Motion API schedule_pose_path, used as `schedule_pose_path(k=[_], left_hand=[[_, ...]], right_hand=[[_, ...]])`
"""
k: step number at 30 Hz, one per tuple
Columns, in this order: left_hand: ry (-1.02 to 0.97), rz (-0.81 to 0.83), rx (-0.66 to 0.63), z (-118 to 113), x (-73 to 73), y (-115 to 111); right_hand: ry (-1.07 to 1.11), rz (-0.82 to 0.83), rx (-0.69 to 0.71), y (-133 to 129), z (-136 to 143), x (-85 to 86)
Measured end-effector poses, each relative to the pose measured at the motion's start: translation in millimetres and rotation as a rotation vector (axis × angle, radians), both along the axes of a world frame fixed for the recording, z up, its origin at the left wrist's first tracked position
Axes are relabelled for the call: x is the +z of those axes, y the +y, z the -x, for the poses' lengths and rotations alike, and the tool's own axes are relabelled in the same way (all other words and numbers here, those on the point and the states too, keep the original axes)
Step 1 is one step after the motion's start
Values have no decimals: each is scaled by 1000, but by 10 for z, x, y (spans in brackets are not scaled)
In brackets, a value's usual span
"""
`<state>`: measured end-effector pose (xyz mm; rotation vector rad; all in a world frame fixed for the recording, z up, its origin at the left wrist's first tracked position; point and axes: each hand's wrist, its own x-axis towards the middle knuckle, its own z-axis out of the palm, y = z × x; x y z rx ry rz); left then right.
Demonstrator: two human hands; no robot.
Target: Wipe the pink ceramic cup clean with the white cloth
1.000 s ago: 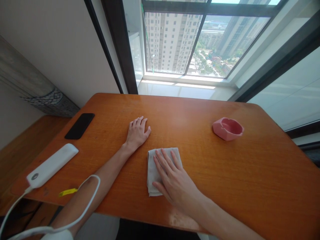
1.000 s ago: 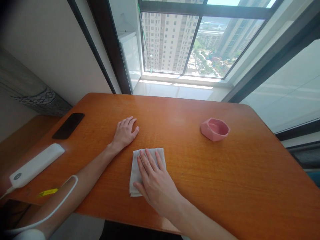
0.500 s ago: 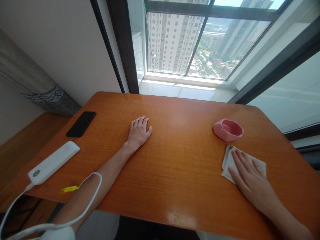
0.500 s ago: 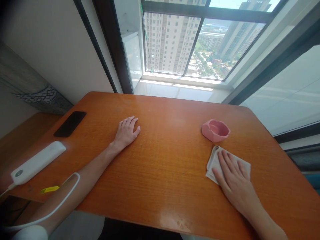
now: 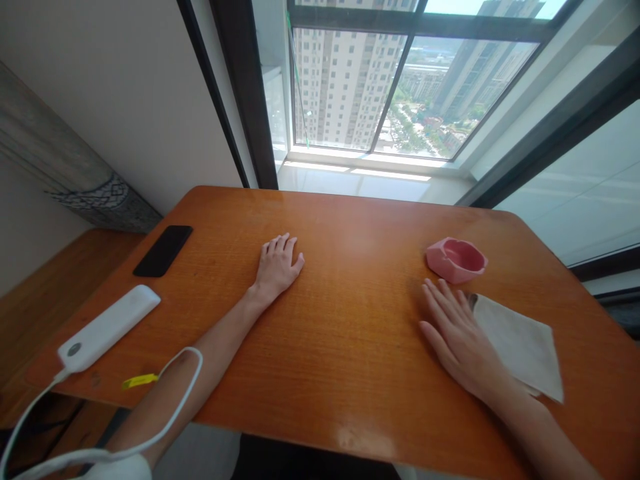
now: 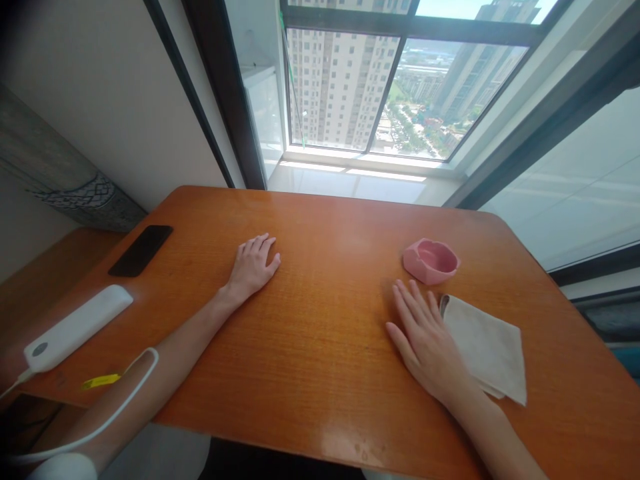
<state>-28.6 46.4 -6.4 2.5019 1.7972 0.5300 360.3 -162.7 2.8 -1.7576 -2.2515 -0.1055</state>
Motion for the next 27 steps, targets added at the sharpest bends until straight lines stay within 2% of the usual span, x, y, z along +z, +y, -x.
schedule_pose_path(k=[2,5,8,10,15,27], left_hand=[[6,2,1,3,-1,-3],[14,7,-3,6,0,-4],[16,4,1,12,-10,5],[8,13,-15,17,-20,20],[27,107,-140,20,-29,65],[24,127,-134,30,-30,75]], right_hand=[[-48,70,59,257,360,-50],[-77,161,-27,710,741,-86],[-50,189,-119,1114,905,-41],[-26,187,-137,1277,935,-1],[-25,184,-138,1328,923,7],[8,168,-134,1310,909,-11]])
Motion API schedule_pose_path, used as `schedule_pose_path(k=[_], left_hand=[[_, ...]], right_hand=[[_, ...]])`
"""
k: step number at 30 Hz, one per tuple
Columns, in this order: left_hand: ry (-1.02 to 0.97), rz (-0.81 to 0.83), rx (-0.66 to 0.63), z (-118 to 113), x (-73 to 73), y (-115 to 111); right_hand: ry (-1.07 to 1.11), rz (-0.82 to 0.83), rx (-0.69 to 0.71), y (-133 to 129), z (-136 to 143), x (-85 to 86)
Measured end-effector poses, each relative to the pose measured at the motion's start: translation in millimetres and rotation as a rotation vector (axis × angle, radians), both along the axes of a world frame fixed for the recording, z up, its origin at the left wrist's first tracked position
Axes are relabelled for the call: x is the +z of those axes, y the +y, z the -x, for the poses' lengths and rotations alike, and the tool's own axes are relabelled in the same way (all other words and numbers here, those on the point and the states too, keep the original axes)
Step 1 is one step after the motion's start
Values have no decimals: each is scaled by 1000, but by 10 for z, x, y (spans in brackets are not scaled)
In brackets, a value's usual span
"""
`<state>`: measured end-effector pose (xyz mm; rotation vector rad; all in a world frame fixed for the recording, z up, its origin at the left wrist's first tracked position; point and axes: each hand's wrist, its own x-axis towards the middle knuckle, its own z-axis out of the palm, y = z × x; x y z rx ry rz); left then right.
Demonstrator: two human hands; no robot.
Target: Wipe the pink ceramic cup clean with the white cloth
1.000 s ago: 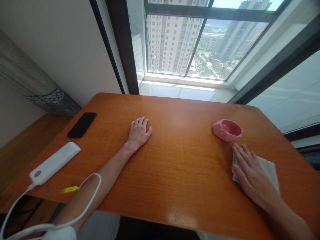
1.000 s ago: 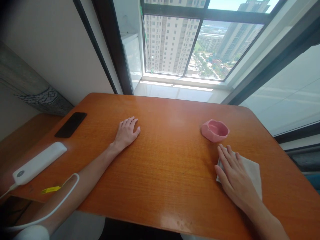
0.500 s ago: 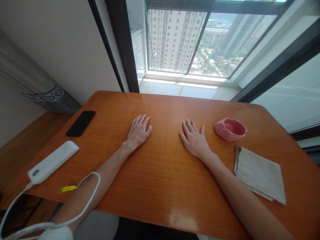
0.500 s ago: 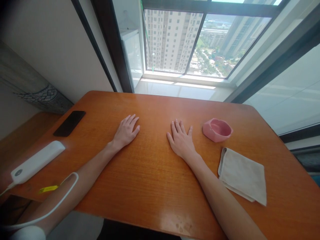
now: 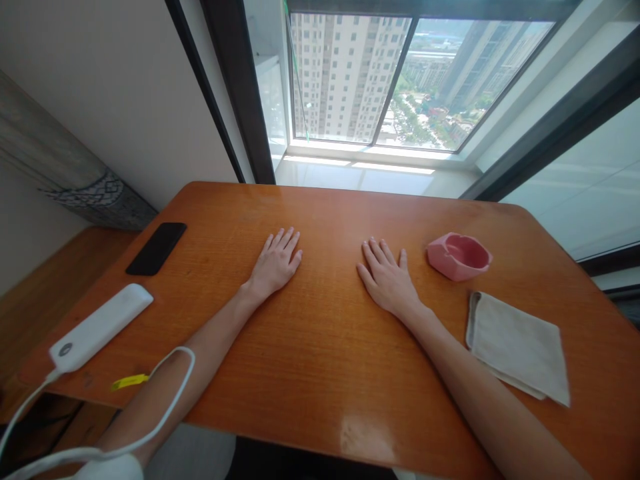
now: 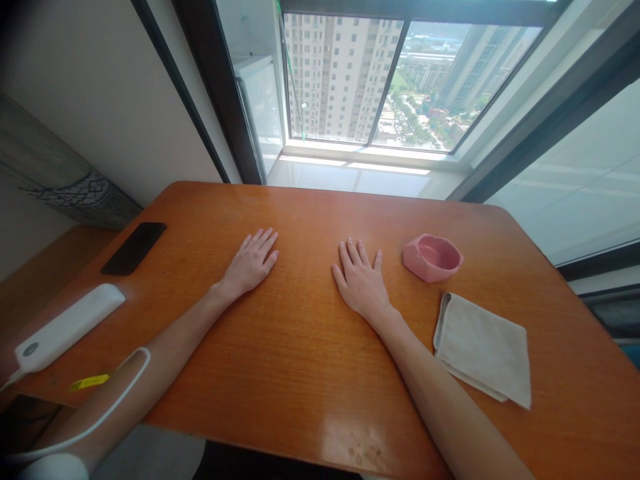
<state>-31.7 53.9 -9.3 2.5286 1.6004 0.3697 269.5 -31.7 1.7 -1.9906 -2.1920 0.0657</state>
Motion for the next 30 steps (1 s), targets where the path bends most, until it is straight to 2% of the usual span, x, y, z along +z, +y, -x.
schedule_pose_path(k=[30], left_hand=[[-6,12,7,-6,21,-12]], right_hand=[[11,-4,-1,-5,-1,13]])
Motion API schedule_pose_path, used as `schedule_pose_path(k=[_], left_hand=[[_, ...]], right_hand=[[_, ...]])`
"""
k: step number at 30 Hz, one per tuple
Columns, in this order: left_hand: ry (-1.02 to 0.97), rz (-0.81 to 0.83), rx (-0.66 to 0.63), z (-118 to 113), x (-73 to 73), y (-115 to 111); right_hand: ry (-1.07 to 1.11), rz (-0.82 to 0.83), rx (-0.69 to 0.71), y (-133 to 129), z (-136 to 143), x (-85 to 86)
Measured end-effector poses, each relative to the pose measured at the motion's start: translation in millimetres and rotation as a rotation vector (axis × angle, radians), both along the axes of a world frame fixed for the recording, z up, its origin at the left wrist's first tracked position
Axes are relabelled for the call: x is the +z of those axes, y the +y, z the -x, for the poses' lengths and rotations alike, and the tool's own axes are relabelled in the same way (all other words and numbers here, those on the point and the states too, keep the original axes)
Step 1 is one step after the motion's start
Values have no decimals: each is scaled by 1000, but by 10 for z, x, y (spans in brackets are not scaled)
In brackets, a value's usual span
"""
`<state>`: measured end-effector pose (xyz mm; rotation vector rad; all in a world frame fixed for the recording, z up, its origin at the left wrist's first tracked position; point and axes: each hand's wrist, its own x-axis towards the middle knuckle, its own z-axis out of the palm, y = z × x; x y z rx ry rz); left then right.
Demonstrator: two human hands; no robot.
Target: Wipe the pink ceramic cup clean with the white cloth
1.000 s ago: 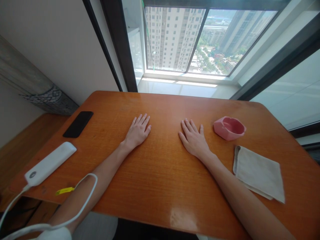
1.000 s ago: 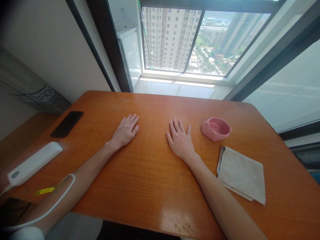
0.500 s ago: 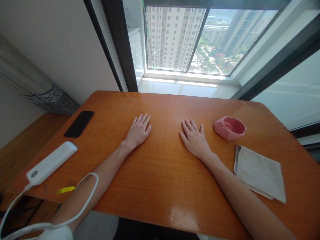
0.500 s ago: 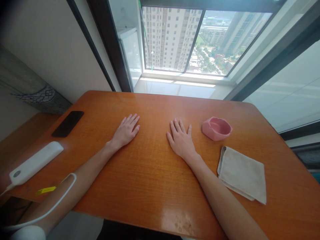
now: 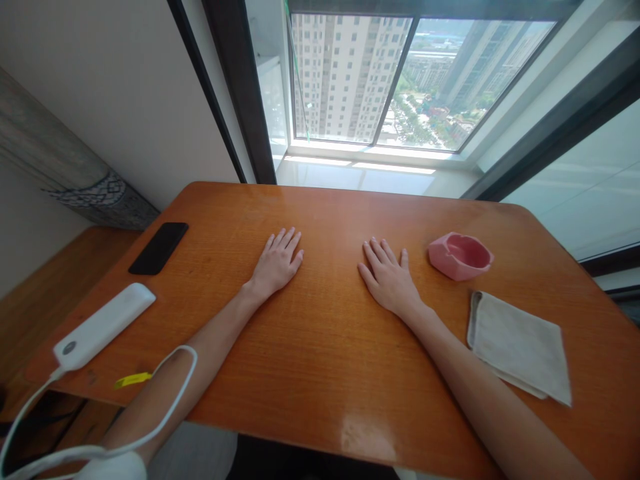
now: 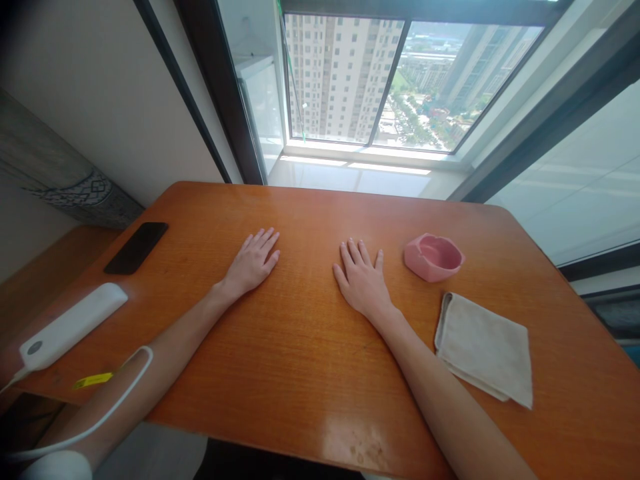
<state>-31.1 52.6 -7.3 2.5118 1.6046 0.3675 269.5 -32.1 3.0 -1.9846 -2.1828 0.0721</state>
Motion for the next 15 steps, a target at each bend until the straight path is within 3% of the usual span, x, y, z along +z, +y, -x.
schedule_pose_path(k=[15], left_hand=[[14,9,-1,-4,16,-5]], right_hand=[[-51,-11,-5,-6,9,-7]])
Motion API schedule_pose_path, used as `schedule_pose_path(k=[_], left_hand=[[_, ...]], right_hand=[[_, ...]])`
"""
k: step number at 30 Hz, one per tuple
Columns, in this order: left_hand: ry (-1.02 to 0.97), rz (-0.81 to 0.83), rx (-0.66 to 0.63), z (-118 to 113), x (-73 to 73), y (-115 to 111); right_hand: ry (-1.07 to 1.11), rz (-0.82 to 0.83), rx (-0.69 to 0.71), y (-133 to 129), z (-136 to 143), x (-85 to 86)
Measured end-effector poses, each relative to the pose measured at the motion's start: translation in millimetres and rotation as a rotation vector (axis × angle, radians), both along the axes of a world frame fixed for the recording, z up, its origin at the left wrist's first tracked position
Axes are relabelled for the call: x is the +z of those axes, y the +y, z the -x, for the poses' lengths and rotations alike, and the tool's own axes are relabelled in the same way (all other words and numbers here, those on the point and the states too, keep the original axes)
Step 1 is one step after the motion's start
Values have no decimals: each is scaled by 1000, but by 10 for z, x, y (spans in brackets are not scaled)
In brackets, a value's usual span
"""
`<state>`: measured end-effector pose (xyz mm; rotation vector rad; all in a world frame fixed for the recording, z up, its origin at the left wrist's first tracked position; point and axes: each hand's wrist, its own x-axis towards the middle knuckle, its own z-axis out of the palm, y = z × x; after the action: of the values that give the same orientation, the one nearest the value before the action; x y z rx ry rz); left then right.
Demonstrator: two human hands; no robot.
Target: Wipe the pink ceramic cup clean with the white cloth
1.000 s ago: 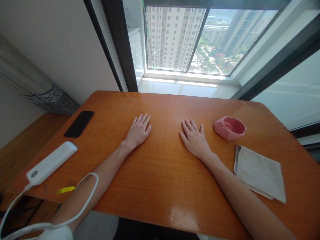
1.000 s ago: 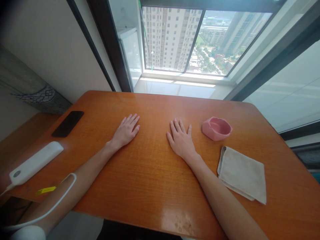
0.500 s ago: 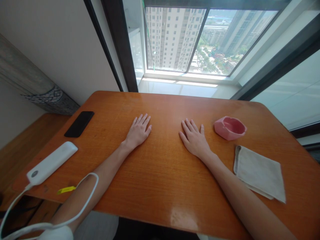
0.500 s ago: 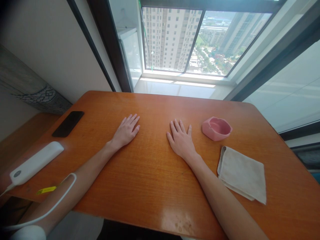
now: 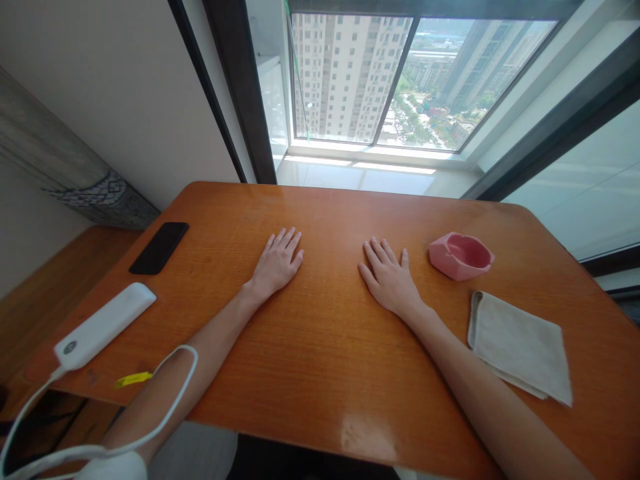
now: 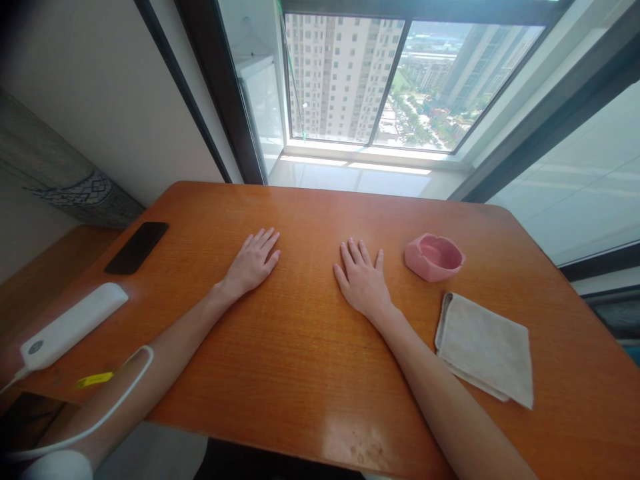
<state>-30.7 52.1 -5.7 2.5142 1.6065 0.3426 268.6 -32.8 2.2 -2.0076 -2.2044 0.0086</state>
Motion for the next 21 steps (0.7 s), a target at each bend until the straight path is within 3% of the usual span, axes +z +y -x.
schedule_pose_path(k=[21], left_hand=[[-1,5,-3,2,16,-2]], right_hand=[[34,-9,1,0,-17,-20]])
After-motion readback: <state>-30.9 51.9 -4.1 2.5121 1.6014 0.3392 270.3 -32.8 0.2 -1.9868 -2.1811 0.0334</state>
